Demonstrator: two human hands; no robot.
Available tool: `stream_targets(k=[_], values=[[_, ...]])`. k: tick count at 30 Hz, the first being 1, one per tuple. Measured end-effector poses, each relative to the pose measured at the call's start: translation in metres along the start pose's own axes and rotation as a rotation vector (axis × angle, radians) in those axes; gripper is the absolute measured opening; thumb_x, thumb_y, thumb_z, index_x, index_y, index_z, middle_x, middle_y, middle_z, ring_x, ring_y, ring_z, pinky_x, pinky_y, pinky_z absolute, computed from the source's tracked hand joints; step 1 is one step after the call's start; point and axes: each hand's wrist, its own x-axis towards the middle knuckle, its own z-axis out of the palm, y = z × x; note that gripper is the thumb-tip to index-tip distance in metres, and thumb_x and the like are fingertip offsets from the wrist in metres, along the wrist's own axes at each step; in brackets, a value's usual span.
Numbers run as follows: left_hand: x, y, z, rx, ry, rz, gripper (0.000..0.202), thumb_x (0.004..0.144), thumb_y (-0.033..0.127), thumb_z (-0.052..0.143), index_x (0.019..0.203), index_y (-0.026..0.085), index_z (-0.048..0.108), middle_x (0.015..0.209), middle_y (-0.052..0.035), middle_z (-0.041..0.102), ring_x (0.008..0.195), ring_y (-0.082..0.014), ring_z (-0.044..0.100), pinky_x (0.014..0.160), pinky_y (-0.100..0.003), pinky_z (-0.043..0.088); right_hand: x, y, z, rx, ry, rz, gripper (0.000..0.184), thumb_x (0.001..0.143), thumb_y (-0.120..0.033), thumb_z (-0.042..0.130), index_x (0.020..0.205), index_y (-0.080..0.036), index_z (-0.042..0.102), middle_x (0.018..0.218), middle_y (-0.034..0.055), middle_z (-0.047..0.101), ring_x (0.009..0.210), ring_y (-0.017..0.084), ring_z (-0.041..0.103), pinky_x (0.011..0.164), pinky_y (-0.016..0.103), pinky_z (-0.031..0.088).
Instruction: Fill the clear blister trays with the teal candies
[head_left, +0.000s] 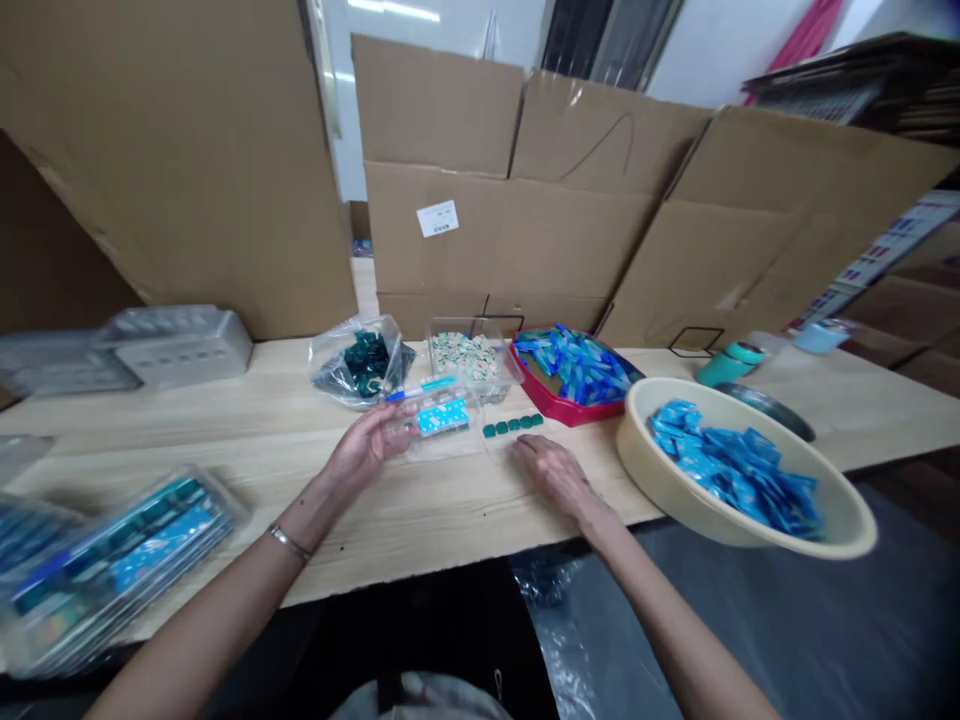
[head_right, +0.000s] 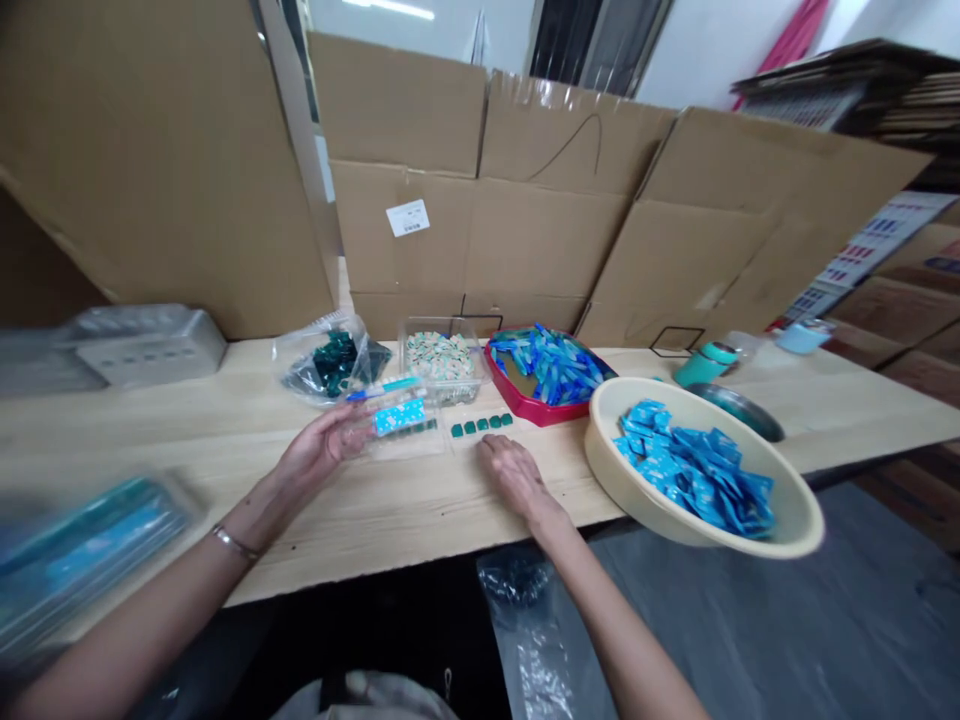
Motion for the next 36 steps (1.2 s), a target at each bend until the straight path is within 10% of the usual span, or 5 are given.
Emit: stream_targets(k=[9, 19, 36], values=[[-0.028, 0.015, 0.014, 0.162, -0.142, -0.098, 0.035, 0.080, 0.025, 0.061, 0.112, 0.017, 0.052, 0.125, -0.0164, 0.056, 0.089, -0.0273, 0.067, 0.056, -0.028, 0.055, 0.111, 0.026, -0.048, 0.423, 0.342, 0.112, 0.023, 0.086, -0.022, 0.047, 0.101, -0.017, 0.064, 0.088, 0.0072, 0.069, 0.080, 0.019, 0.065, 0.072, 0.028, 0.048], [-0.013, -0.009, -0.022, 0.092, -0.082, -0.158, 0.036, 0.078, 0.029, 0.063, 0.110, 0.017, 0.052, 0.126, -0.0160, 0.054, 0.085, -0.0250, 0.067, 0.054, -0.029, 0.055, 0.215, 0.084, 0.017, 0.240, -0.216, 0.021, 0.020, 0.066, -0.005, 0.054, 0.072, -0.011, 0.071, 0.070, 0.0028, 0.069, 0.065, 0.013, 0.060, 0.061, 0.019, 0.041], [-0.006, -0.014, -0.033, 0.013, 0.018, -0.269, 0.034, 0.083, 0.026, 0.058, 0.117, 0.021, 0.052, 0.127, -0.0103, 0.055, 0.092, -0.0208, 0.064, 0.077, -0.034, 0.052, 0.260, 0.121, 0.057, 0.132, -0.283, -0.090, 0.017, 0.077, -0.015, 0.058, 0.089, -0.017, 0.070, 0.092, 0.0081, 0.070, 0.084, 0.018, 0.060, 0.067, 0.021, 0.037]])
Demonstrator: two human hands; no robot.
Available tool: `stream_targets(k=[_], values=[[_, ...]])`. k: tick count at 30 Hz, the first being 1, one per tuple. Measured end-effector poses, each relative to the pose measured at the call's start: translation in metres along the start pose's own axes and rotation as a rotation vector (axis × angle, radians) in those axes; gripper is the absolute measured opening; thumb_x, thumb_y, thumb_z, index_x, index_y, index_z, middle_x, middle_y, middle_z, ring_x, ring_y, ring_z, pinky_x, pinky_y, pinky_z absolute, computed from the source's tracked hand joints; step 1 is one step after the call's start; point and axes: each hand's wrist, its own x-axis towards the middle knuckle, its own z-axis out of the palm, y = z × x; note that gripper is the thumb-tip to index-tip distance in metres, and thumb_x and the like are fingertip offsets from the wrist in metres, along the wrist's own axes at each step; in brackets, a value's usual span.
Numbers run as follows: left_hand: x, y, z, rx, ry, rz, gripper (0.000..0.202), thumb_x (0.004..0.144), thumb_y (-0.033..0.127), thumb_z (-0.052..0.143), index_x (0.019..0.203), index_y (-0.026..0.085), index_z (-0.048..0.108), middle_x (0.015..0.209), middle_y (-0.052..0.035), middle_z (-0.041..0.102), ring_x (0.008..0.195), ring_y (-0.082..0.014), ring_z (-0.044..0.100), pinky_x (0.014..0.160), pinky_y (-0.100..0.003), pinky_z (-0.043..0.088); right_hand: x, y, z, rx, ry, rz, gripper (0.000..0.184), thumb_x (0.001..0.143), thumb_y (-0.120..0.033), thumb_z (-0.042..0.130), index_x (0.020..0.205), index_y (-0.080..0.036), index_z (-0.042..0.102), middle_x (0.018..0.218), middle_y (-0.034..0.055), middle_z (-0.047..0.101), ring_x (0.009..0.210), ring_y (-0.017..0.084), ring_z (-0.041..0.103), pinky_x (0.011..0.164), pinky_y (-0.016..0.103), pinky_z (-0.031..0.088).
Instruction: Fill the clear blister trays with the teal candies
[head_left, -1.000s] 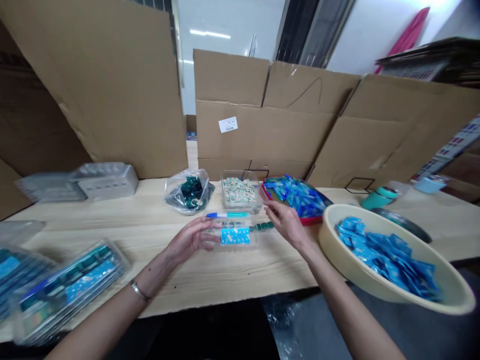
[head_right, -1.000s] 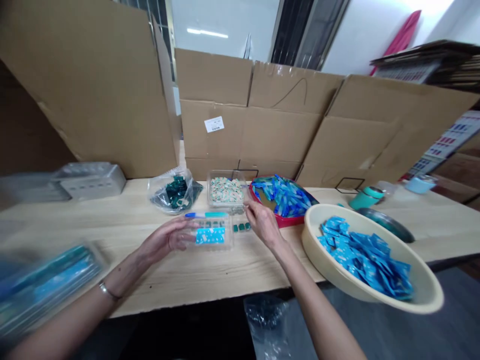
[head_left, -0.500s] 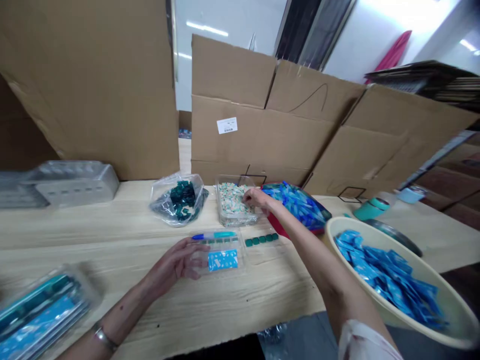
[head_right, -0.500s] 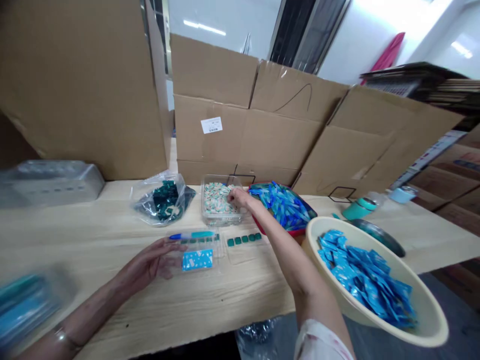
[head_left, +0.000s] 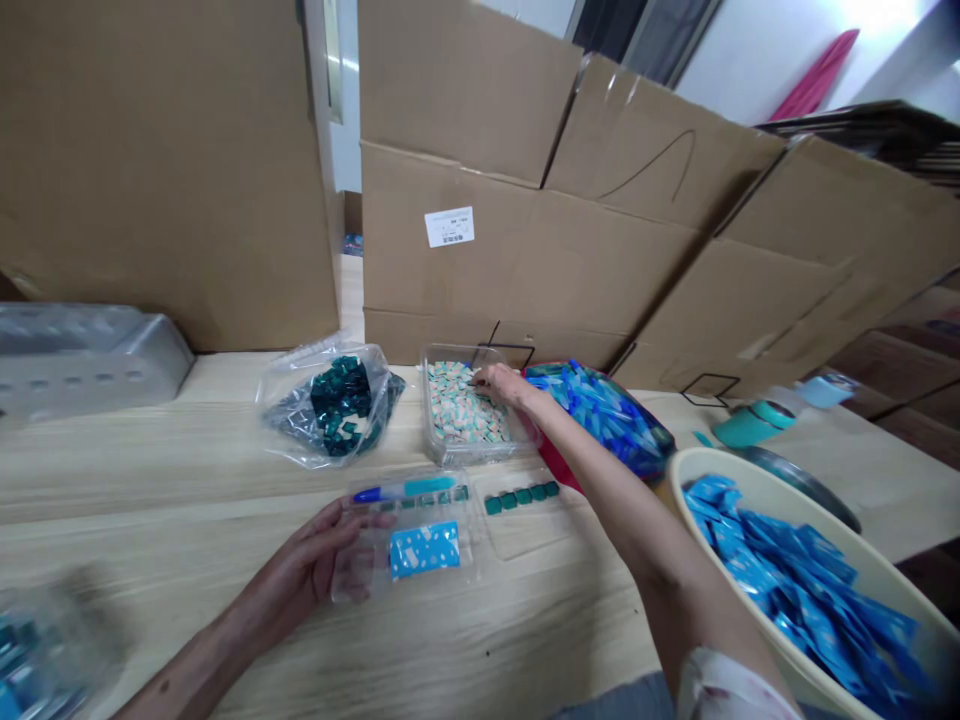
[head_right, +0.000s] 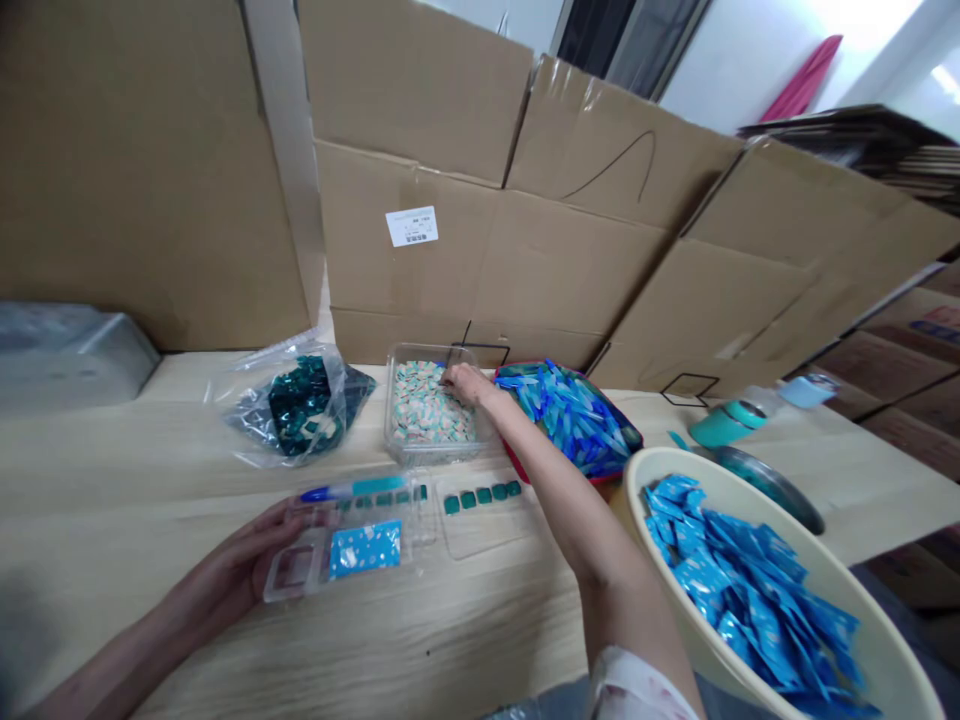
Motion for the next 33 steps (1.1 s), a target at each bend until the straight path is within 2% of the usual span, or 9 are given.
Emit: stream_targets(k=[8, 14, 19, 26, 33], values=[[0.000, -0.001, -0.001, -0.029, -0.031, -0.025, 0.032, 0.084, 0.025, 0.057, 0.115, 0.020, 0.052, 0.125, -0.0112, 0.055, 0.088, -0.0221, 0.064, 0.068, -0.034, 0.054, 0.007, 0.001, -0.001, -0.026, -0.062, -0.083, 0.018, 0.078, -0.013, 0.055, 0.087, -0.018, 0.070, 0.090, 0.0080, 0.069, 0.086, 0.019, 0.060, 0.070, 0.022, 0.039], [-0.001, 0.000, 0.000, -0.020, -0.035, -0.031, 0.032, 0.083, 0.027, 0.058, 0.114, 0.020, 0.051, 0.126, -0.0131, 0.053, 0.086, -0.0251, 0.065, 0.056, -0.033, 0.054, 0.003, 0.004, 0.003, -0.063, -0.024, -0.137, 0.021, 0.082, -0.016, 0.052, 0.095, -0.014, 0.068, 0.096, 0.0117, 0.067, 0.091, 0.019, 0.059, 0.076, 0.024, 0.041], [-0.002, 0.002, 0.003, -0.003, -0.029, -0.037, 0.030, 0.082, 0.027, 0.059, 0.111, 0.020, 0.052, 0.124, -0.0118, 0.055, 0.085, -0.0239, 0.066, 0.054, -0.031, 0.054, 0.008, 0.008, 0.008, -0.033, 0.035, -0.170, 0.025, 0.087, -0.014, 0.044, 0.098, -0.013, 0.067, 0.101, 0.0134, 0.065, 0.095, 0.019, 0.058, 0.081, 0.025, 0.041], [-0.002, 0.003, 0.002, -0.011, -0.040, -0.030, 0.031, 0.082, 0.028, 0.059, 0.111, 0.020, 0.052, 0.127, -0.0120, 0.053, 0.083, -0.0212, 0.066, 0.053, -0.028, 0.052, 0.011, 0.013, 0.004, 0.050, 0.015, -0.180, 0.023, 0.086, -0.015, 0.046, 0.085, -0.013, 0.069, 0.088, 0.0098, 0.069, 0.082, 0.016, 0.060, 0.074, 0.022, 0.042], [-0.004, 0.004, 0.004, -0.020, -0.057, -0.016, 0.028, 0.083, 0.027, 0.058, 0.109, 0.019, 0.054, 0.124, -0.0117, 0.056, 0.083, -0.0214, 0.066, 0.054, -0.028, 0.052, 0.012, 0.005, 0.004, 0.070, 0.008, -0.173, 0.018, 0.077, -0.010, 0.054, 0.088, -0.013, 0.069, 0.095, 0.0113, 0.068, 0.088, 0.018, 0.060, 0.079, 0.024, 0.041]])
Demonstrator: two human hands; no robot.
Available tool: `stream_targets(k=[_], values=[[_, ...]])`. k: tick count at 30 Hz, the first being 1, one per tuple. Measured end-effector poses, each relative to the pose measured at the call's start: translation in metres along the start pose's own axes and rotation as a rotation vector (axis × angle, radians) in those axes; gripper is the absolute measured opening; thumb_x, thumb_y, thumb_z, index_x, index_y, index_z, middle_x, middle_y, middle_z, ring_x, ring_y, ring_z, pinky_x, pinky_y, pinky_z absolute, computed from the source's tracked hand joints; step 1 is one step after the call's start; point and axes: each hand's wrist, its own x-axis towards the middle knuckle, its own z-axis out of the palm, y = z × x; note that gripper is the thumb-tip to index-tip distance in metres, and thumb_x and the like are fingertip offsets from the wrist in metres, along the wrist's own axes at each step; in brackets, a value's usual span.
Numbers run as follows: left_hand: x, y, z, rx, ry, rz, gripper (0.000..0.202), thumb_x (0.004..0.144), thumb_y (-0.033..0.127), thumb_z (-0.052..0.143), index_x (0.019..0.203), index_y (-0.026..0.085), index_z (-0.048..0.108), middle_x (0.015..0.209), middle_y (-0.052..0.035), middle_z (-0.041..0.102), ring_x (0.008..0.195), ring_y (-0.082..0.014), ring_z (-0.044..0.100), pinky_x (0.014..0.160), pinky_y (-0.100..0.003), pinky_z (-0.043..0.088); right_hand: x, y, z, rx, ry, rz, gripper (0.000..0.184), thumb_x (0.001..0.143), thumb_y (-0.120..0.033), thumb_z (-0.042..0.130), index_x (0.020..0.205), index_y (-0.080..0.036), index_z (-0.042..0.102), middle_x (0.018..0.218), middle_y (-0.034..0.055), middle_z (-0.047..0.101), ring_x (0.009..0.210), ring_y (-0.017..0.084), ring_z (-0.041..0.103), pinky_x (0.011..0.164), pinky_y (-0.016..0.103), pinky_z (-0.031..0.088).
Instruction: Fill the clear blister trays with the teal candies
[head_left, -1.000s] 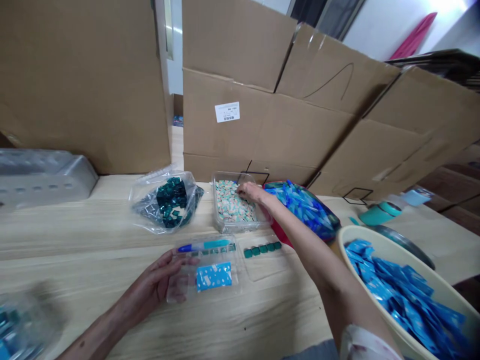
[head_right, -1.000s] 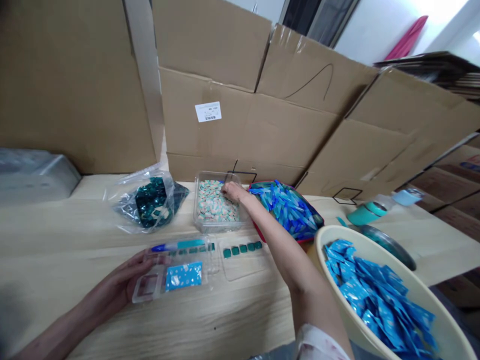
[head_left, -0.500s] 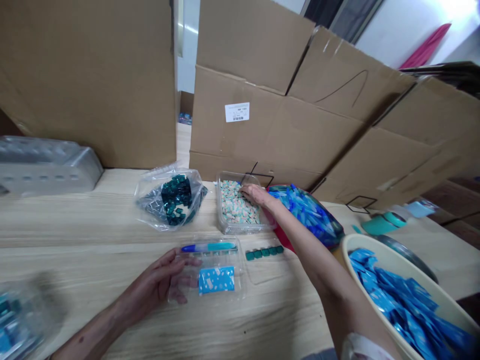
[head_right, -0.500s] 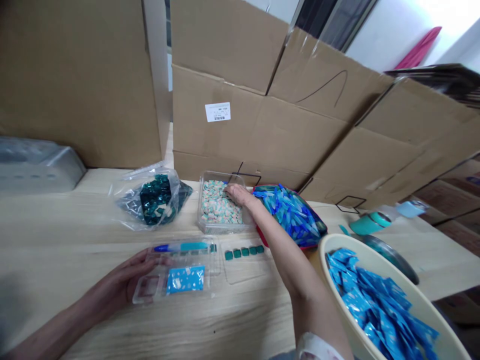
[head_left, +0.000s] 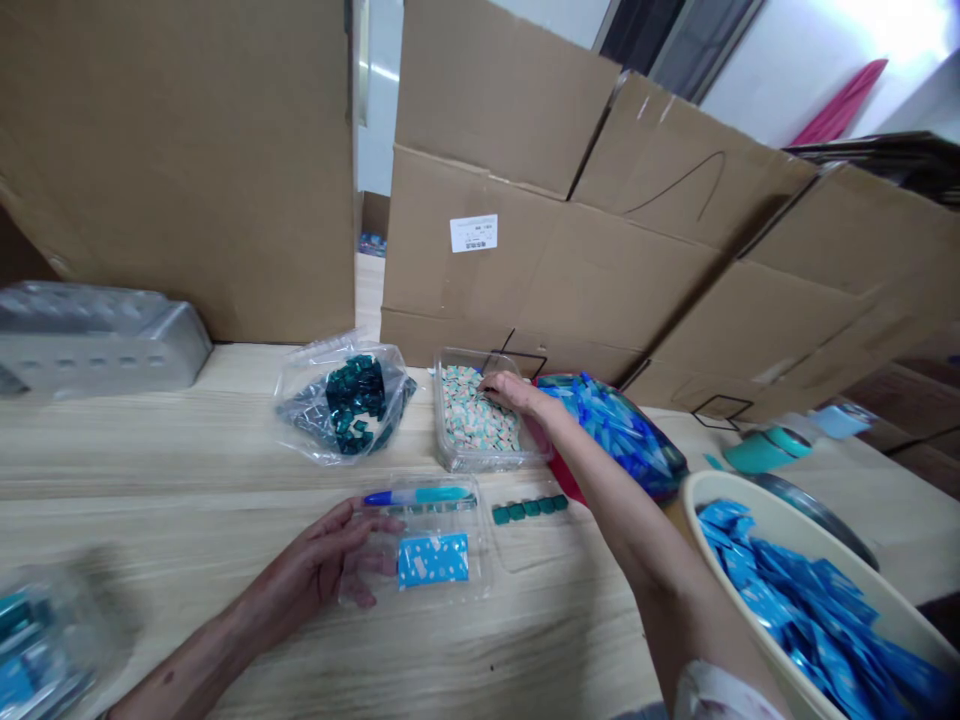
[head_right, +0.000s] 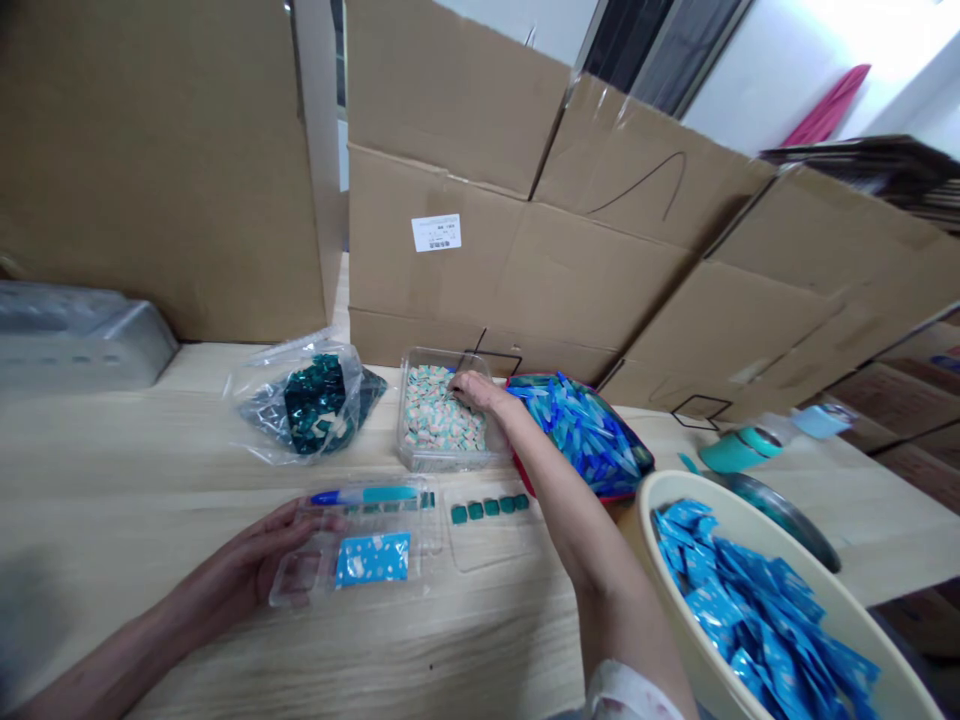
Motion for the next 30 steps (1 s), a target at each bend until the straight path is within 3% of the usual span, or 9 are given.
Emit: stream_targets(k=[7, 11, 13, 18, 25, 30], values=[[0.002, -0.003, -0.004, -0.007, -0.006, 0.023, 0.028, 0.081, 0.028, 0.061, 0.107, 0.019, 0.055, 0.126, -0.0126, 0.054, 0.083, -0.0221, 0.066, 0.053, -0.029, 0.053, -0.008, -0.005, -0.009, 0.105, 0.104, 0.137, 0.019, 0.078, -0.022, 0.054, 0.085, -0.011, 0.067, 0.071, 0.0044, 0.065, 0.064, 0.012, 0.056, 0.062, 0.021, 0.041], [0.001, -0.002, -0.003, 0.013, -0.003, 0.017, 0.028, 0.082, 0.027, 0.059, 0.108, 0.019, 0.053, 0.128, -0.0122, 0.053, 0.084, -0.0223, 0.066, 0.054, -0.030, 0.053, -0.020, -0.008, -0.014, 0.505, -0.030, 0.194, 0.023, 0.077, -0.030, 0.055, 0.087, -0.011, 0.065, 0.061, -0.0002, 0.061, 0.053, 0.010, 0.053, 0.053, 0.020, 0.041], [0.000, -0.002, -0.002, 0.018, -0.014, 0.014, 0.028, 0.082, 0.027, 0.059, 0.108, 0.019, 0.053, 0.129, -0.0124, 0.052, 0.084, -0.0227, 0.066, 0.054, -0.029, 0.053, -0.022, -0.012, -0.012, 0.594, -0.103, 0.216, 0.024, 0.076, -0.029, 0.056, 0.089, -0.011, 0.065, 0.059, -0.0010, 0.059, 0.050, 0.010, 0.051, 0.051, 0.020, 0.040], [-0.001, -0.001, -0.001, 0.036, -0.017, 0.011, 0.028, 0.082, 0.026, 0.059, 0.109, 0.019, 0.053, 0.128, -0.0128, 0.052, 0.088, -0.0239, 0.065, 0.055, -0.030, 0.053, -0.021, -0.019, -0.003, 0.542, -0.036, 0.310, 0.020, 0.072, -0.023, 0.058, 0.087, -0.011, 0.065, 0.055, -0.0027, 0.056, 0.048, 0.008, 0.048, 0.047, 0.019, 0.037], [0.000, -0.002, -0.001, 0.048, -0.026, 0.021, 0.032, 0.080, 0.028, 0.061, 0.109, 0.018, 0.053, 0.127, -0.0149, 0.052, 0.088, -0.0249, 0.065, 0.055, -0.030, 0.053, -0.025, -0.027, 0.004, 0.452, 0.072, 0.227, 0.013, 0.068, -0.017, 0.059, 0.079, -0.012, 0.064, 0.067, -0.0008, 0.059, 0.057, 0.008, 0.050, 0.054, 0.018, 0.039], [0.000, -0.003, -0.003, 0.020, -0.070, 0.027, 0.034, 0.078, 0.030, 0.063, 0.108, 0.017, 0.056, 0.124, -0.0157, 0.055, 0.087, -0.0263, 0.066, 0.054, -0.030, 0.054, -0.033, -0.029, 0.003, 0.584, 0.111, 0.248, 0.019, 0.071, -0.025, 0.061, 0.085, -0.013, 0.064, 0.064, -0.0010, 0.058, 0.057, 0.010, 0.051, 0.056, 0.021, 0.041]])
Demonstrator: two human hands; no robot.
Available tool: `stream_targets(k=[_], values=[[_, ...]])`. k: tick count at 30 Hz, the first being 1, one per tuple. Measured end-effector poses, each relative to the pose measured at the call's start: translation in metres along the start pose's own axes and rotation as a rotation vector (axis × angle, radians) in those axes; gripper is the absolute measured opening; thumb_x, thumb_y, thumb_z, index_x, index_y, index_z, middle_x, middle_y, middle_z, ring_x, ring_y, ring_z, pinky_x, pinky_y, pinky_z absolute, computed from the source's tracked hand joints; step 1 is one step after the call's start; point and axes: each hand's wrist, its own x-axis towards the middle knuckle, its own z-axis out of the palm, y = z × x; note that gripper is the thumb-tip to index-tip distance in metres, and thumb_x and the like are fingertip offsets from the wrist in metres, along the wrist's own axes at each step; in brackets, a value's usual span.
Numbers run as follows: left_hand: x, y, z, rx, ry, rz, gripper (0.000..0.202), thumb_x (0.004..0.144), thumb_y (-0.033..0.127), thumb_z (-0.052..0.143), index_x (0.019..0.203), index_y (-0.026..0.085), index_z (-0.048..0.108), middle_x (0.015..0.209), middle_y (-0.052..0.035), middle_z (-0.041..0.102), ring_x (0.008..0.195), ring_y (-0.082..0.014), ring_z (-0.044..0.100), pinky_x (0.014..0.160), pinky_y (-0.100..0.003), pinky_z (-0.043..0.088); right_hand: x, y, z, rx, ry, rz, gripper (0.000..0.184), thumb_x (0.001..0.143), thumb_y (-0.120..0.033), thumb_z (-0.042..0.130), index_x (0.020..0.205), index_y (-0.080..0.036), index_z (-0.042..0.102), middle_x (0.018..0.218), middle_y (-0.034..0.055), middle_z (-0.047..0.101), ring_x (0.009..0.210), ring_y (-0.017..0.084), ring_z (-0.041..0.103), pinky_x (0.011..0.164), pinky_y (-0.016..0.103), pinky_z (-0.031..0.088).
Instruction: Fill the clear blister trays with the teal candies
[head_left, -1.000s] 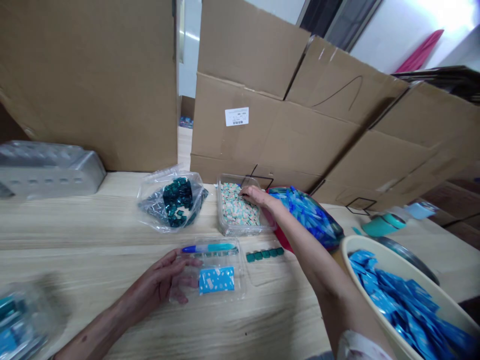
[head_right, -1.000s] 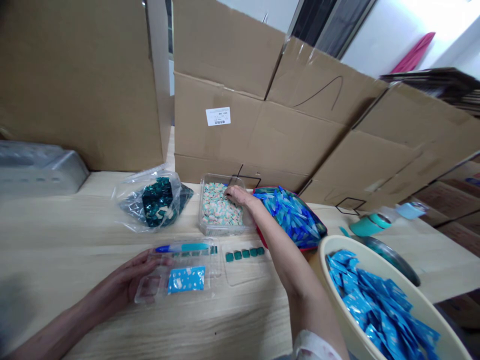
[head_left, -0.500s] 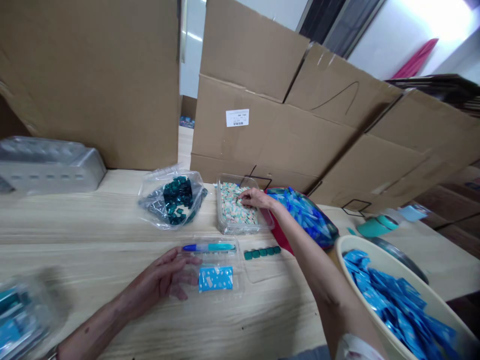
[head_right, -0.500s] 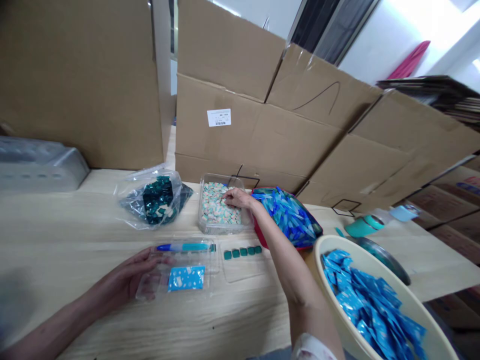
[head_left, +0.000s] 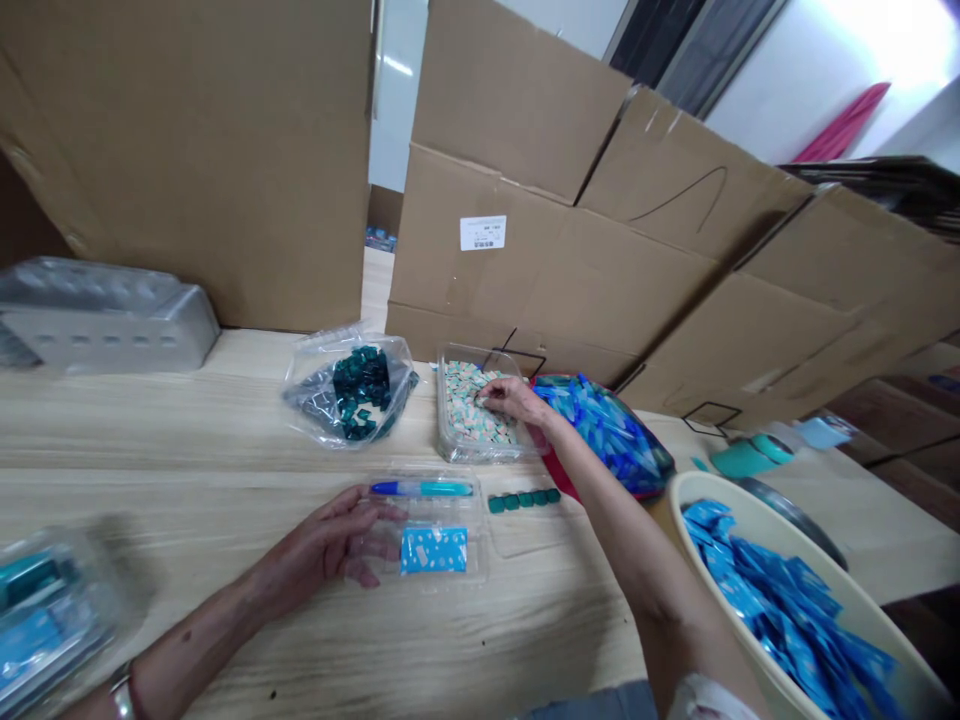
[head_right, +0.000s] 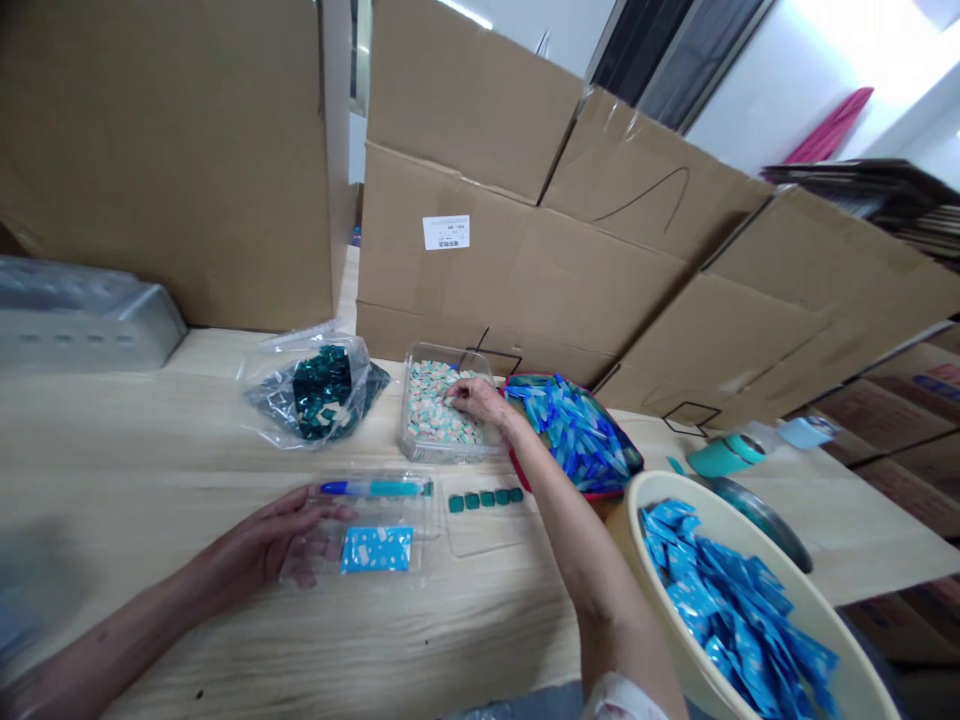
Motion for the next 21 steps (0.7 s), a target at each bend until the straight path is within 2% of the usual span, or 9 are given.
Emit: stream_targets(k=[4, 11, 17, 21], values=[[0.001, -0.001, -0.002, 0.002, 0.001, -0.005, 0.035, 0.078, 0.030, 0.063, 0.109, 0.017, 0.055, 0.125, -0.0157, 0.054, 0.087, -0.0258, 0.066, 0.054, -0.030, 0.054, -0.002, 0.000, -0.006, 0.134, 0.010, 0.044, 0.028, 0.070, -0.034, 0.062, 0.089, -0.013, 0.064, 0.060, -0.0026, 0.056, 0.055, 0.010, 0.050, 0.055, 0.022, 0.041], [-0.004, 0.006, 0.006, 0.031, 0.007, -0.019, 0.030, 0.080, 0.030, 0.061, 0.108, 0.019, 0.054, 0.126, -0.0135, 0.054, 0.088, -0.0245, 0.065, 0.055, -0.029, 0.054, -0.005, 0.001, 0.001, -0.162, 0.025, -0.029, 0.014, 0.070, -0.020, 0.063, 0.081, -0.013, 0.069, 0.071, 0.0011, 0.062, 0.062, 0.011, 0.053, 0.059, 0.021, 0.041], [-0.006, 0.008, 0.008, 0.017, -0.002, -0.020, 0.033, 0.079, 0.030, 0.063, 0.108, 0.018, 0.054, 0.127, -0.0143, 0.053, 0.087, -0.0238, 0.066, 0.055, -0.028, 0.054, -0.011, 0.000, 0.006, -0.330, 0.013, -0.148, 0.019, 0.072, -0.015, 0.061, 0.091, -0.015, 0.066, 0.077, 0.0016, 0.062, 0.067, 0.012, 0.054, 0.064, 0.022, 0.042], [-0.005, 0.007, 0.007, 0.043, 0.017, -0.026, 0.031, 0.080, 0.030, 0.061, 0.107, 0.018, 0.052, 0.127, -0.0140, 0.053, 0.087, -0.0231, 0.065, 0.055, -0.028, 0.054, -0.014, -0.002, 0.008, -0.357, -0.002, -0.221, 0.014, 0.074, -0.015, 0.062, 0.087, -0.015, 0.067, 0.083, 0.0045, 0.064, 0.073, 0.014, 0.056, 0.070, 0.024, 0.043]])
